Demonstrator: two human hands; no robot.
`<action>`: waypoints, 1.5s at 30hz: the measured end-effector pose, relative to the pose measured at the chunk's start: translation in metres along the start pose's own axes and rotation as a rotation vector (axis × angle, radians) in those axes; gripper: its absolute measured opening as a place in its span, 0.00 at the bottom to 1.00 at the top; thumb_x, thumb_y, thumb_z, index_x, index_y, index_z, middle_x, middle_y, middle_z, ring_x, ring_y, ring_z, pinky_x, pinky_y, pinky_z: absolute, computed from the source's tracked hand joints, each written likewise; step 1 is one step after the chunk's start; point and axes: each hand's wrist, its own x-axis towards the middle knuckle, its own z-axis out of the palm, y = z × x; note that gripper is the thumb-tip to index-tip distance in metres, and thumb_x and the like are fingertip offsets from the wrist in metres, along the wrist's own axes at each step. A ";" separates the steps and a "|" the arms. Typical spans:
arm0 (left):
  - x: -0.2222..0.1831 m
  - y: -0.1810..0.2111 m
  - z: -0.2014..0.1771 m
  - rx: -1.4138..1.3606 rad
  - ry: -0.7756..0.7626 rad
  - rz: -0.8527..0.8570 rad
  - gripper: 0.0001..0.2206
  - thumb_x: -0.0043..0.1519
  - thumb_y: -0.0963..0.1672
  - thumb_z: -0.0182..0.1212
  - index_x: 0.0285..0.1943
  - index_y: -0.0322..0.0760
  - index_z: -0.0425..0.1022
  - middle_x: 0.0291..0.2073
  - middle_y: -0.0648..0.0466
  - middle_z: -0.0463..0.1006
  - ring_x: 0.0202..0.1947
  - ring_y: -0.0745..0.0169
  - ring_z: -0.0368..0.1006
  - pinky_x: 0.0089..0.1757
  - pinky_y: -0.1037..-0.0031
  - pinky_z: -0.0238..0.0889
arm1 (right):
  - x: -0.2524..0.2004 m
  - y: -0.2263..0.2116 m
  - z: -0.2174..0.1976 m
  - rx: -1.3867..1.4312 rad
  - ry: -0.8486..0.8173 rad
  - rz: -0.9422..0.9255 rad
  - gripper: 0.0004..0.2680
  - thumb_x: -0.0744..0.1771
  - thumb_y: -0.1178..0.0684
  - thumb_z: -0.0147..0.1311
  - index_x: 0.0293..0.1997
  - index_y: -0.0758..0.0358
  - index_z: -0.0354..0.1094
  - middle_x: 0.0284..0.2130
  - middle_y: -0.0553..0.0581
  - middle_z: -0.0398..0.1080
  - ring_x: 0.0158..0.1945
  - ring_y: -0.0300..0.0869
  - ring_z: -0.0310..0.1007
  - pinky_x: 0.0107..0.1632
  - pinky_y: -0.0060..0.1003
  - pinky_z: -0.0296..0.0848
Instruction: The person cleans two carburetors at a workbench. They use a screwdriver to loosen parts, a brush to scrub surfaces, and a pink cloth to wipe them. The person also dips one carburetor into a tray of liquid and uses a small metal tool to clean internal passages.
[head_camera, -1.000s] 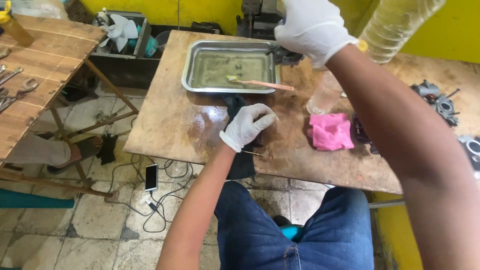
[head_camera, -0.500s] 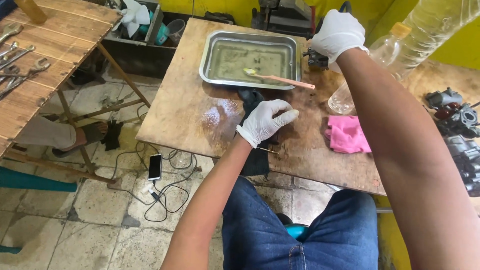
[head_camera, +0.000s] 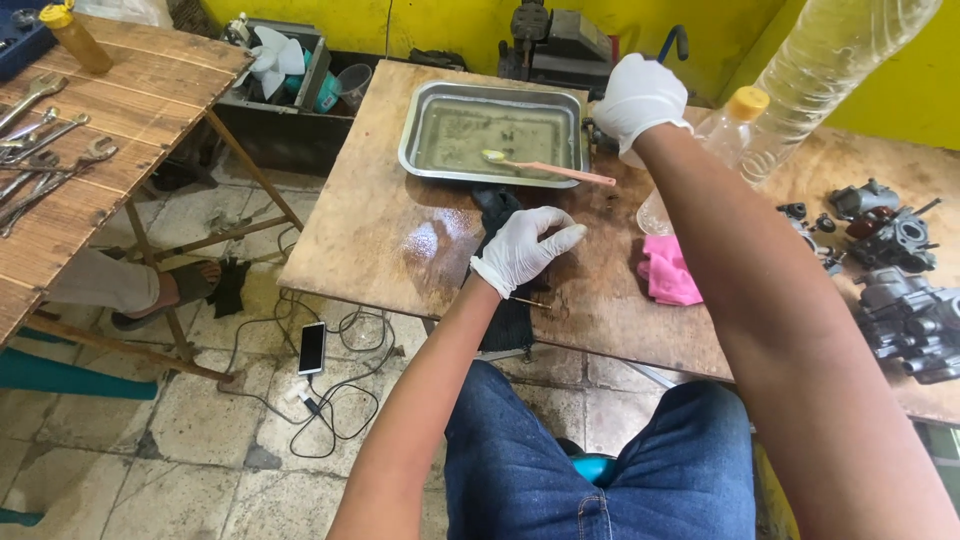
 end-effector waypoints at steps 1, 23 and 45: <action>0.000 0.000 0.000 0.012 0.001 -0.002 0.24 0.61 0.58 0.50 0.38 0.38 0.81 0.34 0.56 0.83 0.37 0.64 0.76 0.42 0.69 0.65 | -0.006 -0.002 -0.002 0.005 -0.030 -0.007 0.12 0.68 0.46 0.56 0.46 0.67 0.73 0.36 0.61 0.76 0.38 0.55 0.77 0.41 0.50 0.77; 0.000 -0.001 0.002 -0.032 0.010 -0.080 0.20 0.60 0.57 0.55 0.36 0.41 0.81 0.31 0.60 0.81 0.34 0.68 0.73 0.42 0.72 0.64 | -0.044 -0.012 -0.010 -0.303 -0.198 -0.136 0.19 0.65 0.53 0.51 0.64 0.62 0.60 0.49 0.64 0.75 0.52 0.60 0.76 0.50 0.52 0.75; 0.001 0.002 -0.001 -0.012 0.007 0.004 0.23 0.60 0.58 0.51 0.36 0.39 0.81 0.31 0.57 0.82 0.34 0.65 0.74 0.41 0.69 0.63 | -0.013 -0.008 0.001 -0.346 -0.198 -0.132 0.09 0.66 0.58 0.50 0.45 0.64 0.79 0.38 0.60 0.78 0.41 0.55 0.78 0.43 0.48 0.77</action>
